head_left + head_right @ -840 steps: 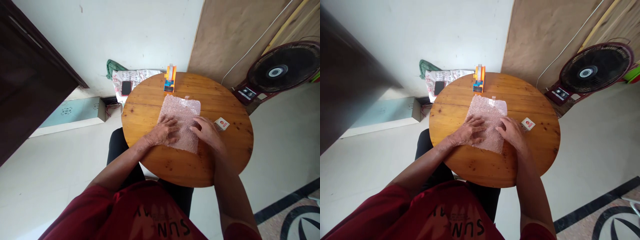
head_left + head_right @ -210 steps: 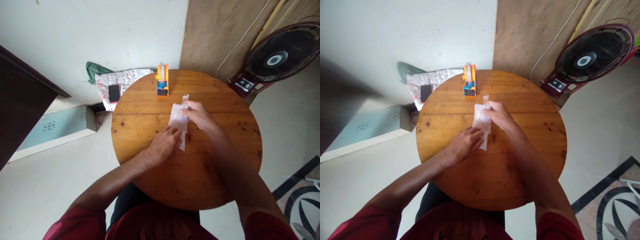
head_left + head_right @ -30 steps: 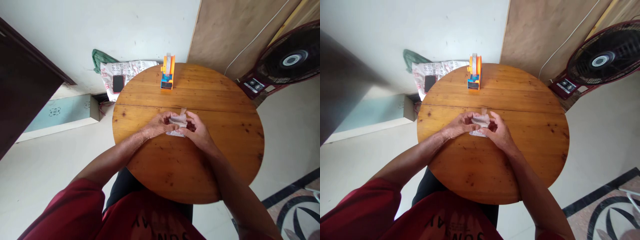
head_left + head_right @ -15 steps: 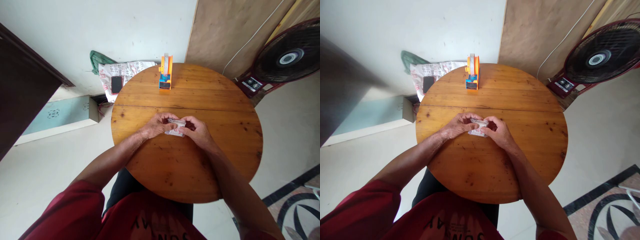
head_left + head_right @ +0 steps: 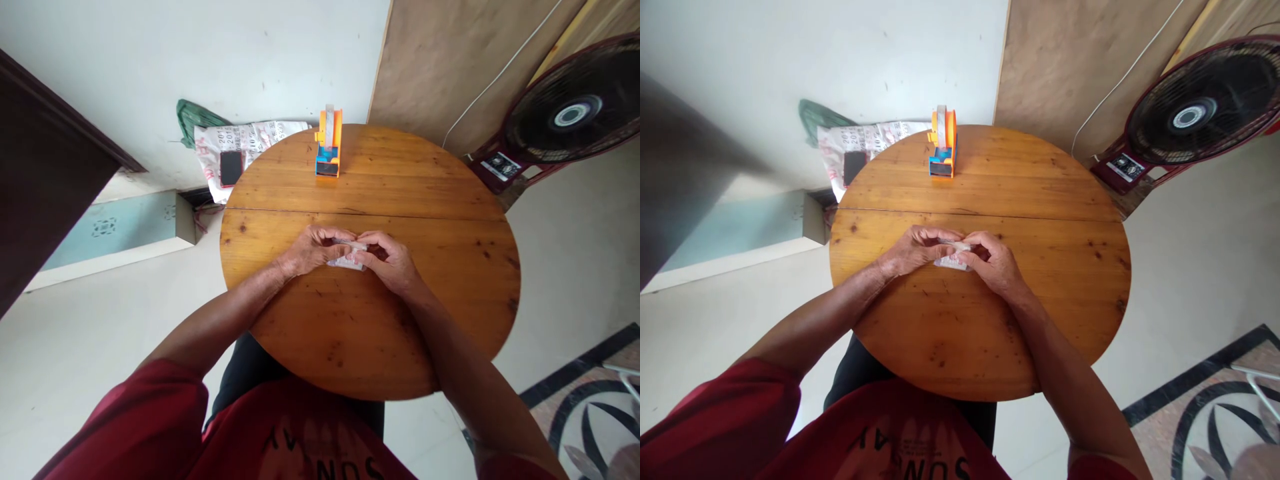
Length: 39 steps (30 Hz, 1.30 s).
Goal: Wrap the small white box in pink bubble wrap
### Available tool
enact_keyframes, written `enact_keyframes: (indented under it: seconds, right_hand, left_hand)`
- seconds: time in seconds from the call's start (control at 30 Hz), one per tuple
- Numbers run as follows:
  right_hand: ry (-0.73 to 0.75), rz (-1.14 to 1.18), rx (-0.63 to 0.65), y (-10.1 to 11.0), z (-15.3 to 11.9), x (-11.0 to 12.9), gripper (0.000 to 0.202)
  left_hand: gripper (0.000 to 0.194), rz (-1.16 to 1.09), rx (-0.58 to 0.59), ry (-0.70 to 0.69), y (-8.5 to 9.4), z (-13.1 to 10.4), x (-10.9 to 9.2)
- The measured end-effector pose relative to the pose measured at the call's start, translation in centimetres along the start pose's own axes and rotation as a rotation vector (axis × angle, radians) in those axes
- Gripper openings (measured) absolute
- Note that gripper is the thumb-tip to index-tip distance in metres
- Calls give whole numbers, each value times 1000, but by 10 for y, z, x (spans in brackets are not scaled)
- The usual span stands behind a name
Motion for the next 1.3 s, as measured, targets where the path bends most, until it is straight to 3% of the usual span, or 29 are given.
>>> enact_keyframes:
  seconds: [0.23,0.63,0.8,0.9,1.3]
  right_hand:
    - [-97,-43,-19,-2,-1,-6,21]
    - [6,-240,-171,0,3,7,34]
    - [113,-294,-220,-1,4,18,13]
    - [114,-326,-252,-1,4,20,14]
    - [156,-350,-199,-4,4,23,19]
  left_hand:
    - [40,-6,-5,11,-2,1,1]
    - [37,27,3,-39,0,5,3]
    - [34,47,28,-32,-1,5,3]
    - [34,69,13,-27,-1,5,4]
    - [33,79,-3,-84,0,7,8]
Point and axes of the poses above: each hand's wrist, its own z-axis towards the middle knuckle, its own y-axis out of the back of the hand, x = y × z, the point moved 2 cm from there along z, towards the middle knuckle, and after that the axes turned 15 degrees about x, right-handed, at the moved point
